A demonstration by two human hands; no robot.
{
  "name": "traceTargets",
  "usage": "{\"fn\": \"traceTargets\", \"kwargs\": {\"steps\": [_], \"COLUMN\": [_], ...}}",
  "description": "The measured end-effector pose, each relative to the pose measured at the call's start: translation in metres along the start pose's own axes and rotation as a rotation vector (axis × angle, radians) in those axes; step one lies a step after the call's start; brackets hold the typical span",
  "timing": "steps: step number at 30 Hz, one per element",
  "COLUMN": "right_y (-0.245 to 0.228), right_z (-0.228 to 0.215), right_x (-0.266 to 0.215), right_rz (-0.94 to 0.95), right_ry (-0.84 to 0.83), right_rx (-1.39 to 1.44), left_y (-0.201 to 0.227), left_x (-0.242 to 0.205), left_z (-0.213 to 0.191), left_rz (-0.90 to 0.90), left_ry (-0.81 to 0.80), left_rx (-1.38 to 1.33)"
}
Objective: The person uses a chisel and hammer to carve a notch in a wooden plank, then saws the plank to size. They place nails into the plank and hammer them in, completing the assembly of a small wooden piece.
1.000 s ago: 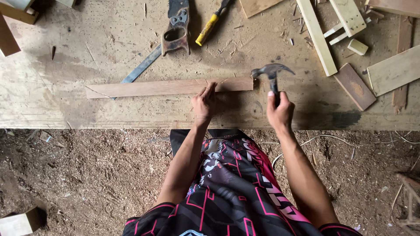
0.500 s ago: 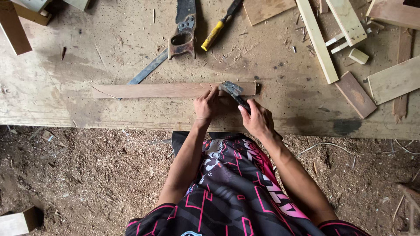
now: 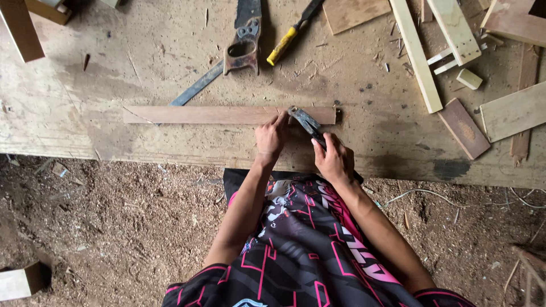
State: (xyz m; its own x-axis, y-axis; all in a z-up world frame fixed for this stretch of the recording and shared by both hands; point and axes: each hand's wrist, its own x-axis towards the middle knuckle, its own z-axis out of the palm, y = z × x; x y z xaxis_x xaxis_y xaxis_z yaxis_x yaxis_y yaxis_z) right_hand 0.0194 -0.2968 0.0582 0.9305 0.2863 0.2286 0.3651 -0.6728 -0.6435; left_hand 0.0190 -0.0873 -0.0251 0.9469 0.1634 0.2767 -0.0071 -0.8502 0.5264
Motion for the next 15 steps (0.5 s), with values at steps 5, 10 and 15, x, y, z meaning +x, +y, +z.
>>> {"fn": "traceTargets", "kwargs": {"steps": [5,10,15], "right_y": [-0.003,0.007,0.017], "right_z": [-0.005,0.009,0.019], "right_x": [0.003,-0.008,-0.010], "right_rz": [0.014,0.080,0.014], "right_ry": [-0.005,-0.070,0.060], "right_rx": [-0.035,0.050,0.128], "left_y": [-0.005,-0.005,-0.002], "left_x": [0.000,-0.007,-0.001], "left_z": [0.006,0.005,-0.003], "left_rz": [0.007,0.023,0.019], "left_ry": [-0.006,0.027,0.028], "left_rx": [-0.030,-0.026,-0.070]}}
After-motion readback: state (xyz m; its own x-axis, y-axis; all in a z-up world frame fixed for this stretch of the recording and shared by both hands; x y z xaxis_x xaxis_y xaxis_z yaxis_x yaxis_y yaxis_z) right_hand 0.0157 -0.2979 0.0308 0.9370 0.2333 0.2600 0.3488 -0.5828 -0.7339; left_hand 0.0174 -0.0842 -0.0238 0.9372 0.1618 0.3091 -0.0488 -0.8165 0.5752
